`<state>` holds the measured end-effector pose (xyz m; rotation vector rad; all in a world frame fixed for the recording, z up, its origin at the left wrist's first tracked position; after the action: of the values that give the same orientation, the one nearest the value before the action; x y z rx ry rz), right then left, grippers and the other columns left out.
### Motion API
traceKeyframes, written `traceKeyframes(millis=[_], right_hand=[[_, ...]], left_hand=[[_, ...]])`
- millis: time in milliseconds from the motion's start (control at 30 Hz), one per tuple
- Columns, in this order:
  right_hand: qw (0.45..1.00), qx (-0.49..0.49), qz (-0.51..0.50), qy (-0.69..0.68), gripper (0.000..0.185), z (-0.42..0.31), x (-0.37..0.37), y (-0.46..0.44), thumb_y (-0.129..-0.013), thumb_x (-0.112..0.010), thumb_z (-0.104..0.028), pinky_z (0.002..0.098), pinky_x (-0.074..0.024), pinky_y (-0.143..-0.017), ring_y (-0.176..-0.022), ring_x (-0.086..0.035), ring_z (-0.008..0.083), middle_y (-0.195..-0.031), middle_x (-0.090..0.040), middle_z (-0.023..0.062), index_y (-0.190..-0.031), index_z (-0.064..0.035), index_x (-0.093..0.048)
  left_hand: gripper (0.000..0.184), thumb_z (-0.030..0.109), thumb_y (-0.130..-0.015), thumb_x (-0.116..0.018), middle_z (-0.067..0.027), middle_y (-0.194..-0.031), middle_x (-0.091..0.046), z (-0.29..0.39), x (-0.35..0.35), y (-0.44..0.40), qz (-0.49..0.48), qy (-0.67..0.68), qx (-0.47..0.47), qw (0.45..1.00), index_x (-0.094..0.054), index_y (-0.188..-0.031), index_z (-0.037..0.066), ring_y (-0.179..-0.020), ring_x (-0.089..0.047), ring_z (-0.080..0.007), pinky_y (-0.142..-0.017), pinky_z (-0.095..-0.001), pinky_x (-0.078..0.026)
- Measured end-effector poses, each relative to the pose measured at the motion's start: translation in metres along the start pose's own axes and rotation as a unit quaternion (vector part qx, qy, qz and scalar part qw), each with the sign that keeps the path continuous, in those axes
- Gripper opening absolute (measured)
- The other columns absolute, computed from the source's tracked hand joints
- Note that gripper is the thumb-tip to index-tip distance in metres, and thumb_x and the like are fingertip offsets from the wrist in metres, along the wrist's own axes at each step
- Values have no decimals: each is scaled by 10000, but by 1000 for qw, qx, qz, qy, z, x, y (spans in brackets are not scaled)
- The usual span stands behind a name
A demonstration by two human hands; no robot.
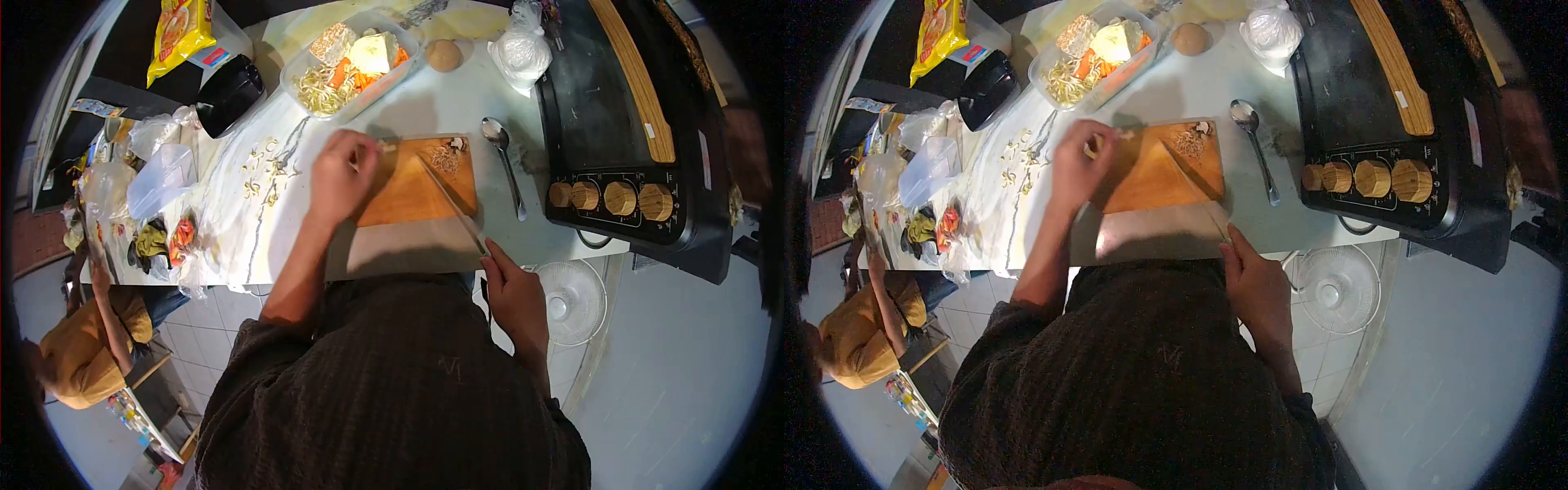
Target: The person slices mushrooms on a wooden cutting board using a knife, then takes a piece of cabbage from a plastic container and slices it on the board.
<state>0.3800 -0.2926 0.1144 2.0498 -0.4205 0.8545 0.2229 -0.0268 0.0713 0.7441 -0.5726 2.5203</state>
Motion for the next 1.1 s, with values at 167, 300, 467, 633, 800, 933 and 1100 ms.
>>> traceKeyframes(millis=[167, 300, 467, 633, 800, 933, 1100], right_hand=[[998, 37, 52, -24, 390, 9, 7, -2, -1030, -560, -349, 360, -488, -663, -609, -621, 225, -679, -627, 175, -1352, -145, -643], [995, 56, 66, -40, 386, 12, 4, -4, -1030, -563, -332, 342, -477, -650, -602, -578, 209, -667, -605, 166, -1342, -122, -647], [999, 16, 26, -21, 391, 13, 3, -4, -1038, -524, -369, 462, -545, -803, -901, -718, 391, -925, -727, 221, -1346, -159, -641], [1000, -16, -4, -19, 398, 10, 4, -4, -1036, -528, -383, 449, -543, -784, -891, -723, 379, -914, -725, 222, -1354, -170, -639], [997, 45, 40, -47, 392, 14, 8, -10, -1033, -560, -322, 311, -449, -600, -577, -526, 129, -629, -571, 84, -1353, -110, -643], [998, 37, 31, -46, 404, 14, 8, -12, -1035, -557, -322, 304, -433, -577, -558, -505, 113, -617, -556, 60, -1368, -105, -633], [998, 19, 20, -48, 422, 11, 7, -13, -1039, -555, -359, 305, -432, -578, -556, -501, 113, -606, -541, 46, -1374, -112, -629]], left_hand=[[167, 191, -879, -746, -114, -864, -704, -6, 60, -57, 109, -45, 12, 993, -722, -896, 27, -632, -598, -210, -622, -338, -499], [229, 241, -885, -747, -134, -879, -728, -27, 81, -93, 98, -101, 82, 987, -750, -942, 19, -682, -640, -229, -668, -327, -521], [331, 329, -904, -750, -153, -937, -749, -61, 101, -84, 64, -102, 88, 989, -756, -1025, 21, -797, -704, -226, -758, -300, -537], [291, 269, -935, -726, -98, -824, -727, -98, 132, -39, 63, -45, 173, 982, -730, -1007, -13, -705, -618, -120, -676, -281, -498], [210, 183, -903, -730, -87, -764, -679, -120, 128, 4, -38, -85, 169, 981, -716, -976, -13, -658, -558, -126, -613, -293, -457], [184, 133, -859, -742, -128, -844, -693, -108, 115, 27, -88, -92, 158, 979, -726, -984, -1, -700, -624, -172, -655, -316, -498], [214, 100, -805, -748, -179, -939, -709, -117, 95, 37, -108, -139, 142, 974, -734, -993, 1, -865, -696, -287, -795, -370, -537]])
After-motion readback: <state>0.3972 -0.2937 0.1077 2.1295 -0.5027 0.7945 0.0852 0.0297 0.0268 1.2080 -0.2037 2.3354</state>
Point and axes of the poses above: each hand's wrist, its own y-axis away from the middle knuckle, its own x-axis out of the back of the hand, z = x × y, the point moved 7 cm from there along -y, towards the middle knuckle
